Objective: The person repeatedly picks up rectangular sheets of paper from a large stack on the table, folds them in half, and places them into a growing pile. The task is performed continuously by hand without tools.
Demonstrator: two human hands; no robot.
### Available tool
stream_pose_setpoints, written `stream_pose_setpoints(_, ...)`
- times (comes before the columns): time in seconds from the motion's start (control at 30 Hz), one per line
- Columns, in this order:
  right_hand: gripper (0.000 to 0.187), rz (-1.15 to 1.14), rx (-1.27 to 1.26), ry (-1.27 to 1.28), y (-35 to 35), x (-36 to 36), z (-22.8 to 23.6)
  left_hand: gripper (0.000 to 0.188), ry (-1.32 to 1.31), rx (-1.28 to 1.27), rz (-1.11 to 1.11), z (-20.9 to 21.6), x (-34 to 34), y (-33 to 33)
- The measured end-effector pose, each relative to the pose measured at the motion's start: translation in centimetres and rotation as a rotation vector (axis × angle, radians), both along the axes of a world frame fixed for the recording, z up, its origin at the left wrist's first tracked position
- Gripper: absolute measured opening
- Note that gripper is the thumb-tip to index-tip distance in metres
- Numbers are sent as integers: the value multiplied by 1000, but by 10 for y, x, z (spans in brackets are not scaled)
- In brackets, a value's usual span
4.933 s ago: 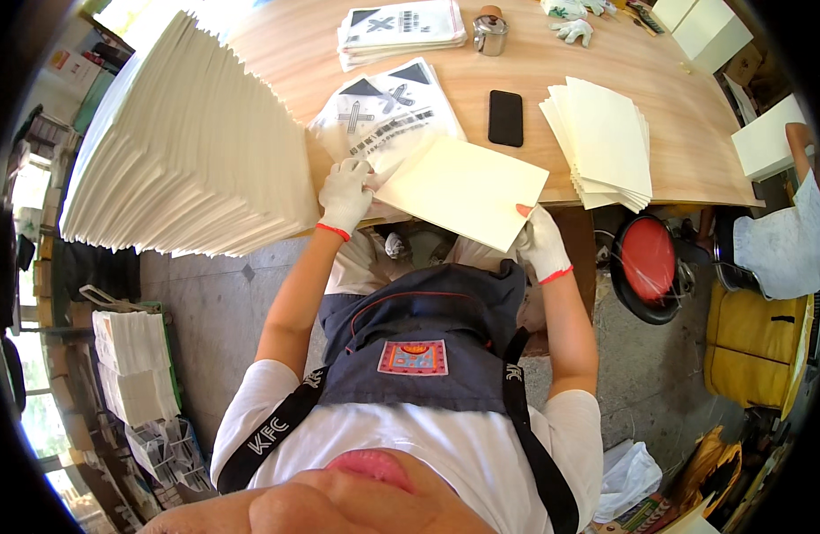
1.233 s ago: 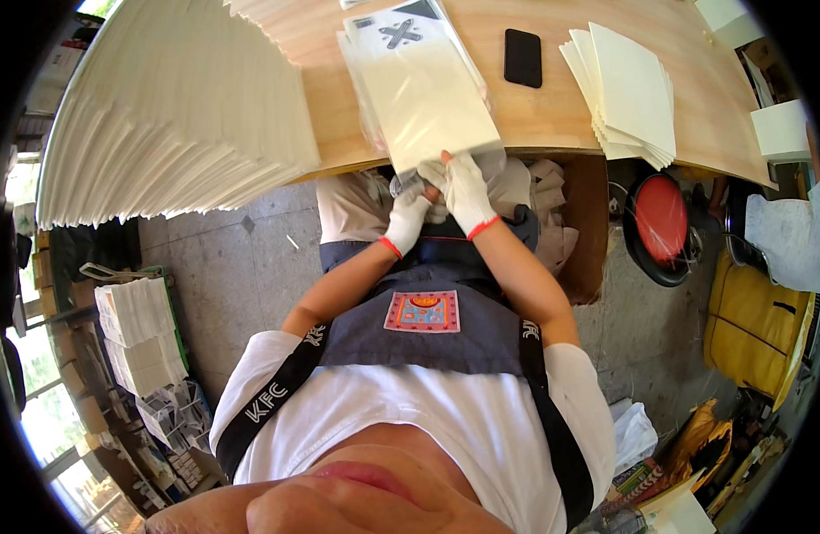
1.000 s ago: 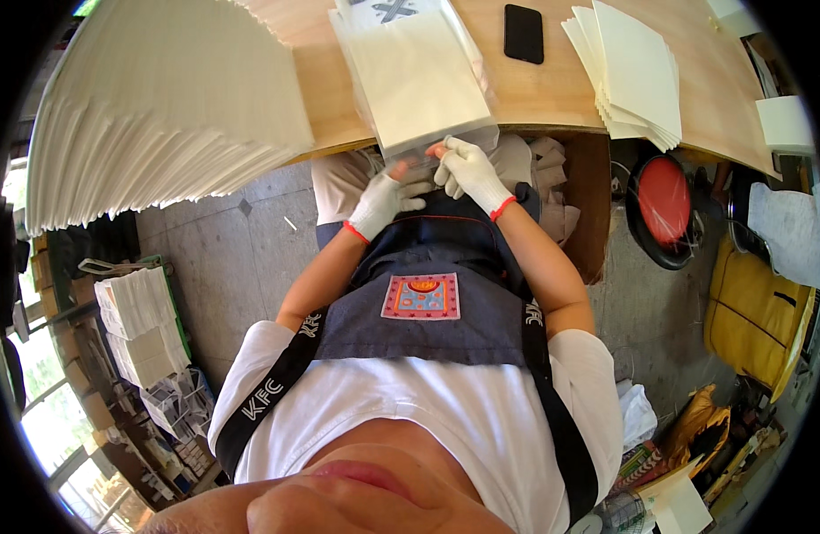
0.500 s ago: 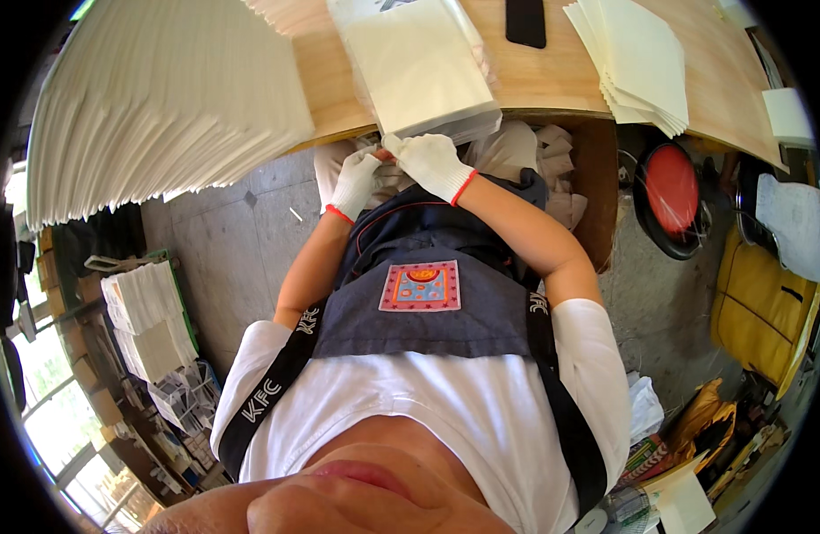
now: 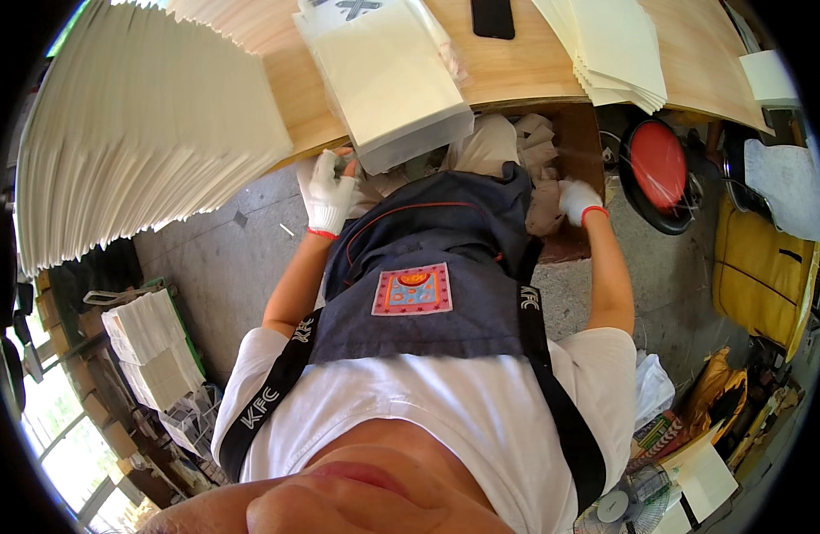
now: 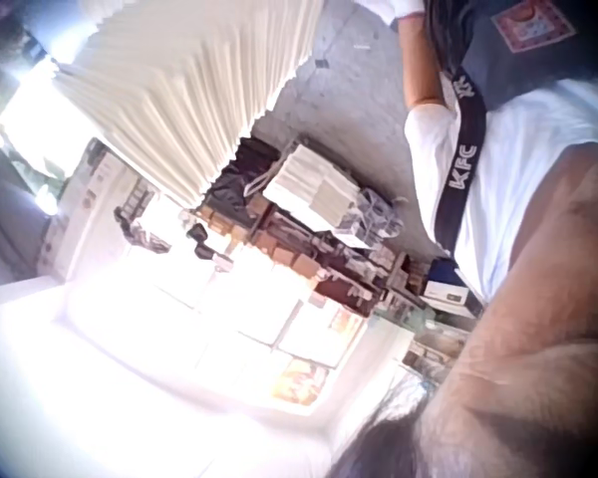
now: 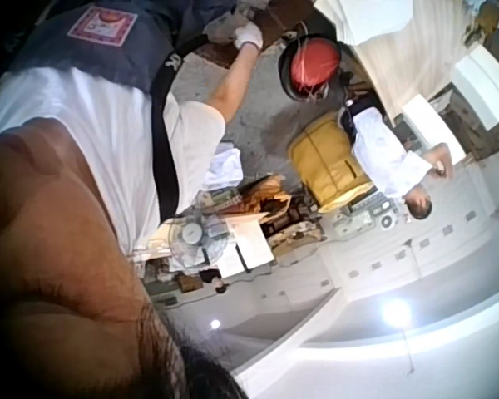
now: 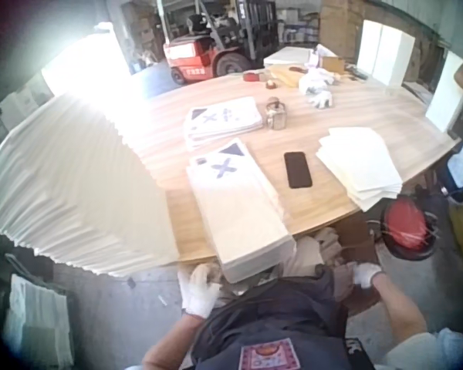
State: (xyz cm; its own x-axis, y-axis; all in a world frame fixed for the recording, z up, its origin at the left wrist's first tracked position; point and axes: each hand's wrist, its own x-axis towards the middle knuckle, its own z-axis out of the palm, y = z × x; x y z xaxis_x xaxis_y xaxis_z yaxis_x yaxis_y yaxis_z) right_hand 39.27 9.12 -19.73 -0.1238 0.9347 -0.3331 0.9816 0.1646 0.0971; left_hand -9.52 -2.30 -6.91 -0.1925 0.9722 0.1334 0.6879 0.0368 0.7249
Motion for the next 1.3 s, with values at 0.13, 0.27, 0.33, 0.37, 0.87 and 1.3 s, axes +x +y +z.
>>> stream_pose_setpoints(0.13,32,87,-54,333,-19,-103,92,27,509,393,-185,13,4,8)
stream_pose_setpoints(0.27,25,620,641,734,9,-201,153,21,489,459,-333,8,0,23)
stream_pose_setpoints(0.33,19,754,692,750,22,-218,155,19,446,446,-327,11,-4,23)
stream_pose_setpoints(0.37,17,775,647,791,28,-221,141,19,426,449,-293,10,-6,21)
stream_pose_setpoints(0.87,13,-562,78,1660,-9,-268,76,12,-1187,326,604,-62,20,9)
stream_pose_setpoints(1.3,21,-590,-565,2043,-6,-268,134,17,-476,92,103,138,3,5)
